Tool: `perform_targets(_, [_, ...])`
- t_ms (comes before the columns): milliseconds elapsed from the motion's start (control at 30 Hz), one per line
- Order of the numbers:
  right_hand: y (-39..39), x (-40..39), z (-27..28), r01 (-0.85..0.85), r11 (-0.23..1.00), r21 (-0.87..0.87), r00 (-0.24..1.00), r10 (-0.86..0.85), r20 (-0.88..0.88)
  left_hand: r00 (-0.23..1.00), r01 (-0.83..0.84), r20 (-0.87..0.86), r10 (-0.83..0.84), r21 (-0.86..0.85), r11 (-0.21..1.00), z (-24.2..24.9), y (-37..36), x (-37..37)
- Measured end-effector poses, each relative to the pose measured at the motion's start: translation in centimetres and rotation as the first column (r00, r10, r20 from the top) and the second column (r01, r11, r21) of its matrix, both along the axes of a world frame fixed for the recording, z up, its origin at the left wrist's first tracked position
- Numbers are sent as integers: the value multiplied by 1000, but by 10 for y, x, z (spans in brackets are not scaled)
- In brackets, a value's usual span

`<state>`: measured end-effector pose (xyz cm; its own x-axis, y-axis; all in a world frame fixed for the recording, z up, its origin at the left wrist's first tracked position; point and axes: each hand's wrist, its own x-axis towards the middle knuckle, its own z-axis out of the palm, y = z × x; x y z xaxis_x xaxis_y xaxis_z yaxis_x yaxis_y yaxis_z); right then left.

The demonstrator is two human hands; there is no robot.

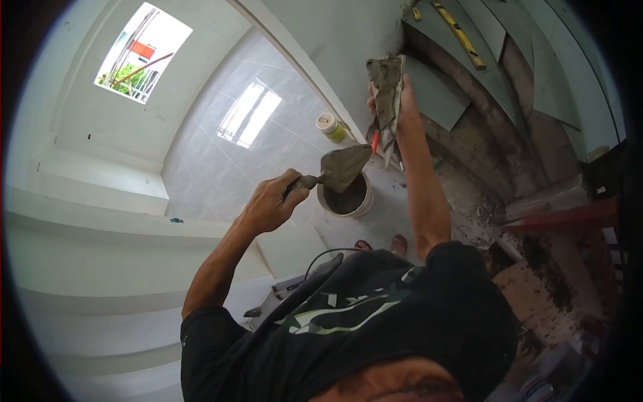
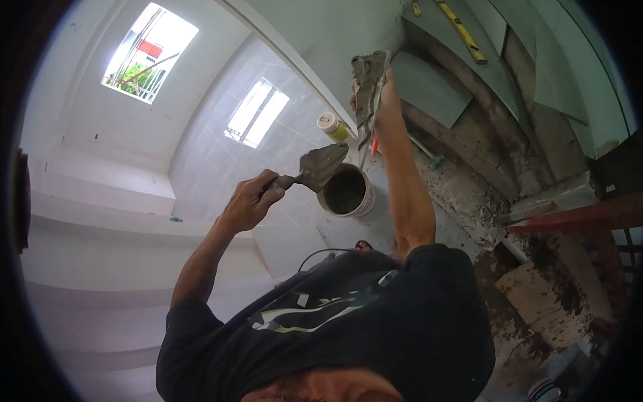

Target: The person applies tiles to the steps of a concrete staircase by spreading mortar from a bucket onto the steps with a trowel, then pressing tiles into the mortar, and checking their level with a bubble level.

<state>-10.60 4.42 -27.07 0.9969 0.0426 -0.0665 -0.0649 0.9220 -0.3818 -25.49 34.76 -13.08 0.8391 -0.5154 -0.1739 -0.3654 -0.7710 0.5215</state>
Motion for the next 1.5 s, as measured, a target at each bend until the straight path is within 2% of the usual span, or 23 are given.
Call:
perform_targets(67, [0, 0, -2, -38, 998, -51, 998, 40, 46, 974, 72, 217, -58, -54, 996, 5, -5, 4])
perform_targets(133, [-1, 5, -13, -83, 992, -91, 992, 91, 88, 978, 72, 196, -69, -7, 997, 20, -25, 15])
perform_targets(200, [5, 10, -19, -179, 984, 11, 978, 176, 115, 899, 244, 342, -273, 126, 961, 27, -36, 30])
perform_targets(267, [17, 16, -20, -179, 979, 101, 982, 171, 76, 885, 233, 348, -308, 241, 942, 29, -41, 56])
perform_targets(333, [21, 20, -26, -16, 986, 163, 974, 52, -221, 884, 191, 378, -274, 242, 951, 29, -49, 85])
perform_targets(400, [21, 11, -54, -135, 990, 47, 983, 140, -122, 869, 136, 437, -233, 241, 961, 27, -50, 104])
perform_targets(467, [49, -12, -72, -258, 965, -54, 966, 257, -17, 879, 100, 422, -220, 288, 952, 22, -29, 105])
perform_targets(667, [76, -33, -62, -201, 979, -28, 966, 194, -173, 922, 65, 332, -199, 374, 925, -9, -22, 155])
perform_targets(800, [65, -19, -54, -120, 979, -165, 970, 81, -228, 920, 101, 342, -190, 262, 960, -35, -14, 188])
perform_targets(867, [62, 2, -63, -134, 984, -117, 966, 103, -235, 946, 126, 270, -179, 201, 971, -51, -13, 209])
perform_targets(900, [58, 12, -72, -133, 985, 113, 972, 152, -178, 970, 78, 222, -99, 103, 992, -63, -8, 221])
perform_targets(967, [50, 20, -83, -49, 990, 135, 970, 79, -229, 993, -40, 109, 50, -92, 995, -95, 7, 241])
perform_targets(1033, [33, 17, -119, 33, 979, 201, 963, 23, -270, 977, -191, -114, 179, -109, 976, -164, 32, 259])
perform_targets(1067, [25, 13, -124, 41, 982, 184, 957, 15, -290, 968, -153, -208, 140, -49, 987, -210, 43, 262])
perform_targets(1100, [22, 5, -126, 162, 965, 205, 939, -87, -332, 822, -338, -503, 268, -50, 940, -253, 50, 259])
perform_targets(1167, [14, 3, -145, 278, 938, 207, 910, -188, -371, 759, -201, -642, 109, -72, 977, -386, 86, 248])
perform_targets(1200, [4, 0, -169, 288, 925, 249, 888, -162, -430, 555, -250, -778, 295, 182, 951, -399, 67, 243])
perform_targets(1233, [-5, -8, -189, 306, 908, 286, 856, -131, -500, 420, -332, -831, 364, 232, 914, -453, 65, 230])
perform_targets(1300, [-13, -16, -218, 314, 918, 242, 800, -119, -588, 529, -101, -792, 306, 299, 949, -532, 66, 213])
perform_targets(1333, [-27, -8, -232, 297, 934, 197, 769, -112, -629, 521, -91, -804, 286, 281, 955, -549, 58, 213])
perform_targets(1367, [-40, -2, -247, 294, 940, 172, 767, -125, -629, 427, -274, -801, 419, 327, 905, -561, 49, 211])
perform_targets(1433, [-58, 3, -276, 176, 978, 109, 814, -83, -575, 442, -289, -726, 527, 440, 850, -567, 37, 213])
perform_targets(1500, [-76, 34, -281, 172, 976, 132, 795, -59, -604, 578, -150, -655, 487, 501, 852, -598, 43, 224])
